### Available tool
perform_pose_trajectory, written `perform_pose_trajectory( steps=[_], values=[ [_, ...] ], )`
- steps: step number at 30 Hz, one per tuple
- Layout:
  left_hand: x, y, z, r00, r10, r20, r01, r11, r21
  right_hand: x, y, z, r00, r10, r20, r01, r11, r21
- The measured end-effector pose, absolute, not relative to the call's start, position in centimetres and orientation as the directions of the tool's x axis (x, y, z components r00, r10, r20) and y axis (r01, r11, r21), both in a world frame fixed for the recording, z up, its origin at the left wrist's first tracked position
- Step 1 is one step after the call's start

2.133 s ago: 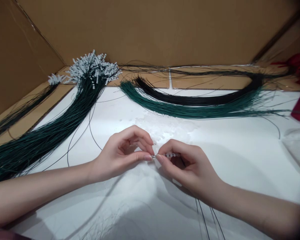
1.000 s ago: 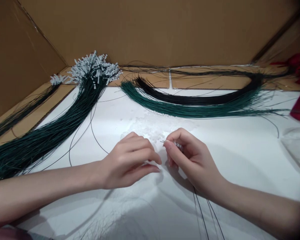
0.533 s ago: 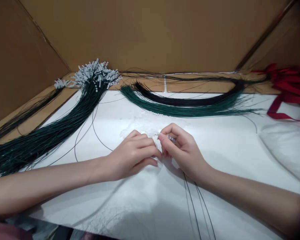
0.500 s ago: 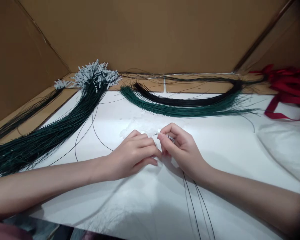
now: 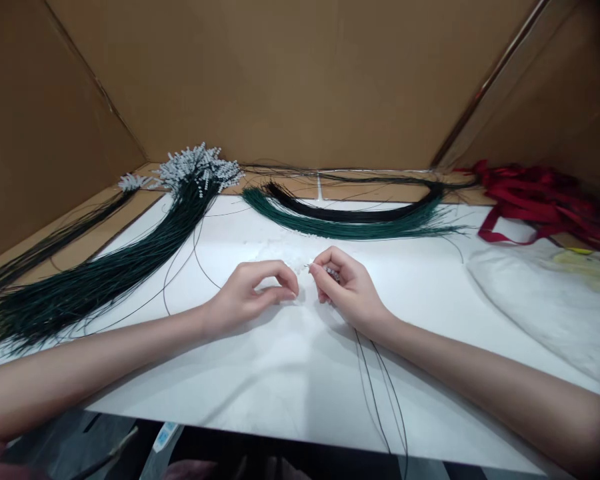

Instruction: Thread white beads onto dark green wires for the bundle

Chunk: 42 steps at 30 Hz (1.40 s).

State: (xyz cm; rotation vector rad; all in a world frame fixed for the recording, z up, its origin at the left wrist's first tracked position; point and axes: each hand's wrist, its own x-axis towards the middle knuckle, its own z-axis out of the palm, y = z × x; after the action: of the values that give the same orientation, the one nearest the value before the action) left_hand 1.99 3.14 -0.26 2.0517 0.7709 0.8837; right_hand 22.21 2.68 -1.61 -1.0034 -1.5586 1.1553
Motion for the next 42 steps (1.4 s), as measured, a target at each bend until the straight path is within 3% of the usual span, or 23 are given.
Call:
perform_pose_trajectory(
  steps=[5,13,42],
  values=[
    [1.7,3.3,-0.5,0.419,0.860,0.289,0.029,-0.331,0.943,21.8,1.3,-1.3,-0.241,0.932,0.271,0.170,0.316,-0.934],
    [1.8,2.4,-0.6,0.449,0.854,0.262,-0.110,-0.239,0.965,21.2,-0.5,-0.9,-0.252,0.890,0.379,0.218,0.434,-0.874],
    [2.1,2.9,-0.9,0.477,0.825,0.304,-0.115,-0.285,0.952,21.4,-0.3,-1.0,-0.302,0.889,0.343,0.215,0.414,-0.885]
  ],
)
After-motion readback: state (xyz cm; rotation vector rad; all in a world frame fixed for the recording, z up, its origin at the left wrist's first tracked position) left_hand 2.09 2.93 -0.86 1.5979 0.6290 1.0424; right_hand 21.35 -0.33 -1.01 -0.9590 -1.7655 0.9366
